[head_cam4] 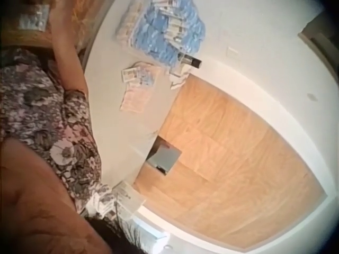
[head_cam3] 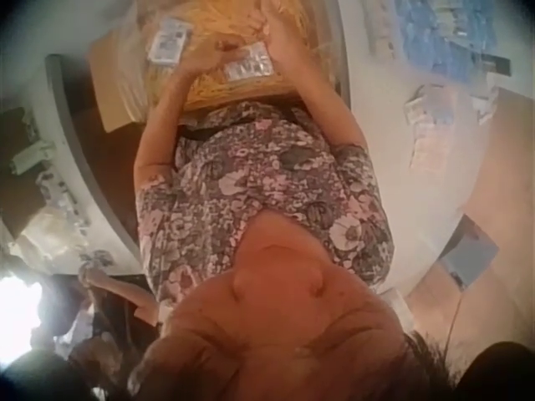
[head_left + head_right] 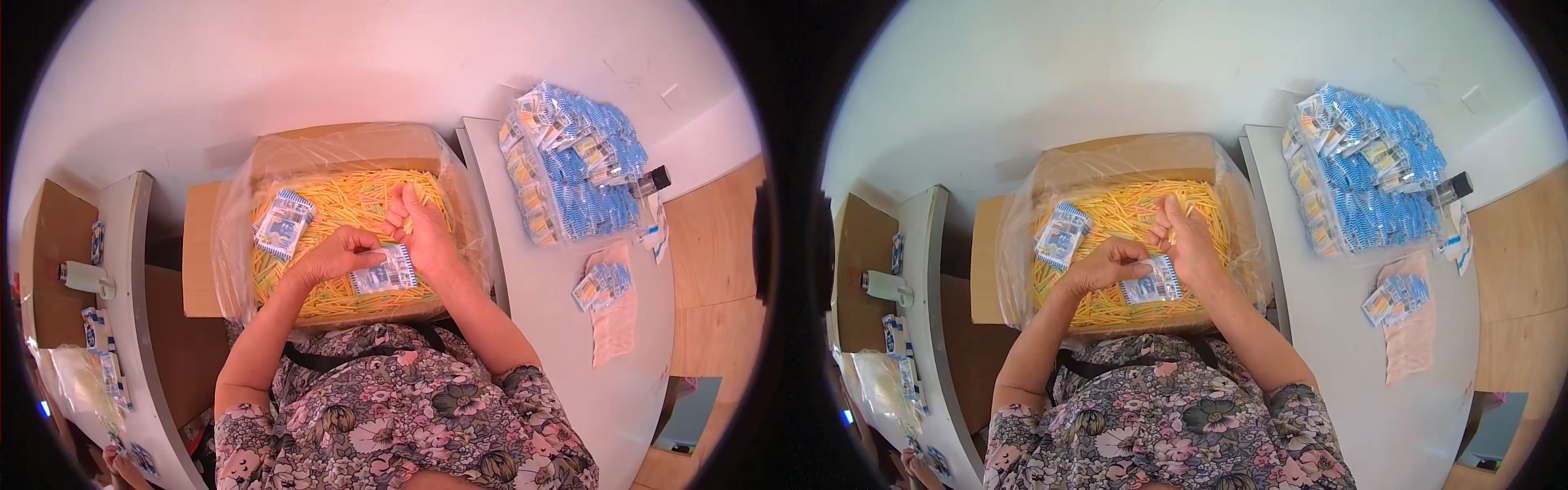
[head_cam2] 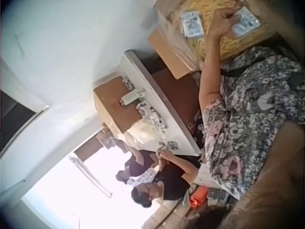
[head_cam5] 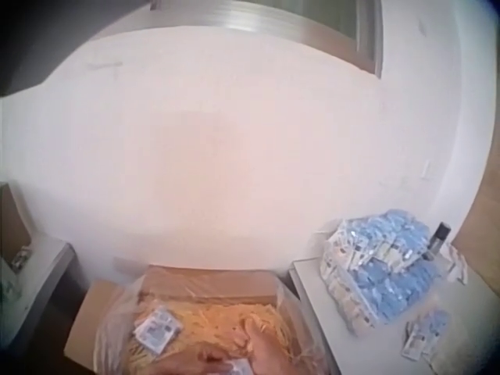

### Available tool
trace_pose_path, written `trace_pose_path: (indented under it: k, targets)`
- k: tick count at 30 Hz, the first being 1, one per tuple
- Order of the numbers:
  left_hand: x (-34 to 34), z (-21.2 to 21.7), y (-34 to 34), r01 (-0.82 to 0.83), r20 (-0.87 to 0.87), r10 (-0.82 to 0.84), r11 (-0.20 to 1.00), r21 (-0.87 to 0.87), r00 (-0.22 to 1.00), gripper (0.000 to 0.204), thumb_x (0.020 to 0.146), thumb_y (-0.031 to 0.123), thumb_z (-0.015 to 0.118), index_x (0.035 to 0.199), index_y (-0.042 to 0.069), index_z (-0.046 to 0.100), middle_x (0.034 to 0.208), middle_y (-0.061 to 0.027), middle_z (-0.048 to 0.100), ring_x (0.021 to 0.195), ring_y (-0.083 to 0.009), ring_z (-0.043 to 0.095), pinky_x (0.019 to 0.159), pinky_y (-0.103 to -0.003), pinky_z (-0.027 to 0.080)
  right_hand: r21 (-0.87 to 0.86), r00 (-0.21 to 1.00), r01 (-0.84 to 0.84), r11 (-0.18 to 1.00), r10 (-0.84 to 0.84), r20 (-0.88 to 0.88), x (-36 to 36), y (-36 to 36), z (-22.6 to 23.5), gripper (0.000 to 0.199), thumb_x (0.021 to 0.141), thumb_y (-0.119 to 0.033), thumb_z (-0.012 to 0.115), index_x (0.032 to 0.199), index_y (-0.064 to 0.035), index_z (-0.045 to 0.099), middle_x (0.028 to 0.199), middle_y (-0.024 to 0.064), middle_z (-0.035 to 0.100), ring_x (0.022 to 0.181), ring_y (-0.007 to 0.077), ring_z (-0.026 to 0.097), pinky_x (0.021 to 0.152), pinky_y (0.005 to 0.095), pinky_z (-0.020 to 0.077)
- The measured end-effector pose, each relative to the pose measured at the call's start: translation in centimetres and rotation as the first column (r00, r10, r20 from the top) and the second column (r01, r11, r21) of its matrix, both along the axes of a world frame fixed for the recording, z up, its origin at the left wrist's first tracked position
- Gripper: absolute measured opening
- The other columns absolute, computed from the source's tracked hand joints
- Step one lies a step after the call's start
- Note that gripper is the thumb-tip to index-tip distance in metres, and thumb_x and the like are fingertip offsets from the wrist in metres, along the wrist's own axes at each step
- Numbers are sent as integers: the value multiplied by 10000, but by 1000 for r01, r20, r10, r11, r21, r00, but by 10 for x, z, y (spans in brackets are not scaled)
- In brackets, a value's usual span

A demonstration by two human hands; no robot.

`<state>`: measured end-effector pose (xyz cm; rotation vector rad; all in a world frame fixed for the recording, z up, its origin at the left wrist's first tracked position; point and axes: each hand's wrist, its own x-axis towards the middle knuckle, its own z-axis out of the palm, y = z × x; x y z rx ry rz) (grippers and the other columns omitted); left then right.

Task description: Packing small yellow sticks into blue plastic packets.

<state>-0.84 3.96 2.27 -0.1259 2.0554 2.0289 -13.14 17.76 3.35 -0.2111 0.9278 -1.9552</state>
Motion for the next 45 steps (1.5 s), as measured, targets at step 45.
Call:
trace_pose_path:
  k: [45]
  targets:
    - [-15,-28,5,-458,-266,578,794,399,771,81,841,55,656,803,-9,688,933,-38,634,825,-109,580,753,-256,472,299,908,-11,954,134,-397,-37,39,39,131,864,-204,660,835,-83,622,735,-47,581,630,37,536,471,226,420]
